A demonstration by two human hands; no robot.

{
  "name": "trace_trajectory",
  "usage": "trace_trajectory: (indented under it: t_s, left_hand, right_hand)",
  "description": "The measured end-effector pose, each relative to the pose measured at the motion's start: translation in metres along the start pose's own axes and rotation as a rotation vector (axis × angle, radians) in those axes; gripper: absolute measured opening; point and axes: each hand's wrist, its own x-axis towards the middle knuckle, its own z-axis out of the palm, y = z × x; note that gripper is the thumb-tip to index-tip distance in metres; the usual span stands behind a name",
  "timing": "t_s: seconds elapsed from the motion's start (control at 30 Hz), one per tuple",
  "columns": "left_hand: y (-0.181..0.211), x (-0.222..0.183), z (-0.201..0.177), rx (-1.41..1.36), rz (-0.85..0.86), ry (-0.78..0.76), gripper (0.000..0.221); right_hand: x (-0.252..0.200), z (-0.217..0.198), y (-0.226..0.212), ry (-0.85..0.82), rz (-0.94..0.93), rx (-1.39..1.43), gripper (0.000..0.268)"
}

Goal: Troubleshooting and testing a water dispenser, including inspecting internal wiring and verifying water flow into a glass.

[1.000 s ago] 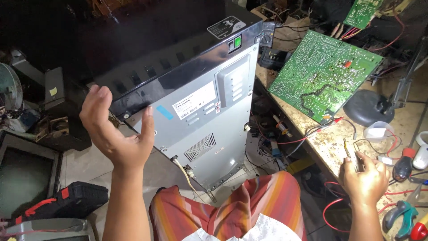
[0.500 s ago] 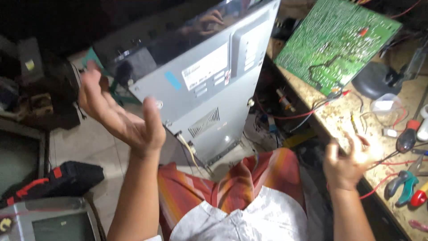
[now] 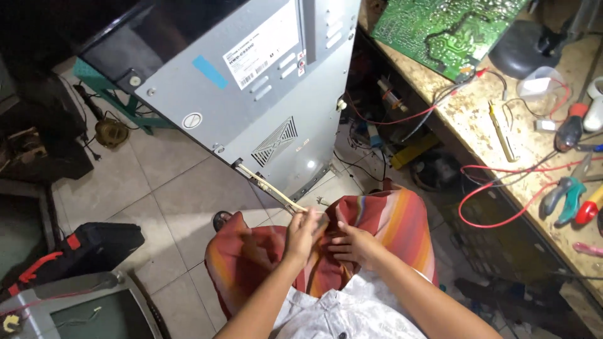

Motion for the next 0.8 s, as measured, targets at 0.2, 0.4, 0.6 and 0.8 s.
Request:
trace_trajectory:
  t_s: [0.2, 0.4, 0.6, 0.8]
  left_hand:
    - [0.052, -0.069, -0.020, -0.261, -0.157, -0.487, 0.038]
    - [0.061, -0.093, -0.092, -0.141, -0.176, -0.313, 0.040]
    - [0.032, -0.060, -0.164, 0.022, 0.047, -0.084, 0.052]
    - [0.085, -0.008, -0.187, 0.335, 0.136, 0.094, 0.043]
  right_hand:
    - [0.044, -0.027, 0.001, -0.148, 0.005, 0.336, 0.034]
    - [0.108, -0.074, -0.017, -0.057, 0.016, 0.620, 0.037]
    - [0.149, -0.098, -0.043, 0.004, -0.026, 0.660, 0.035]
    - [0.091, -0.060, -0.055, -0.064, -0.258, 0.563, 0.014]
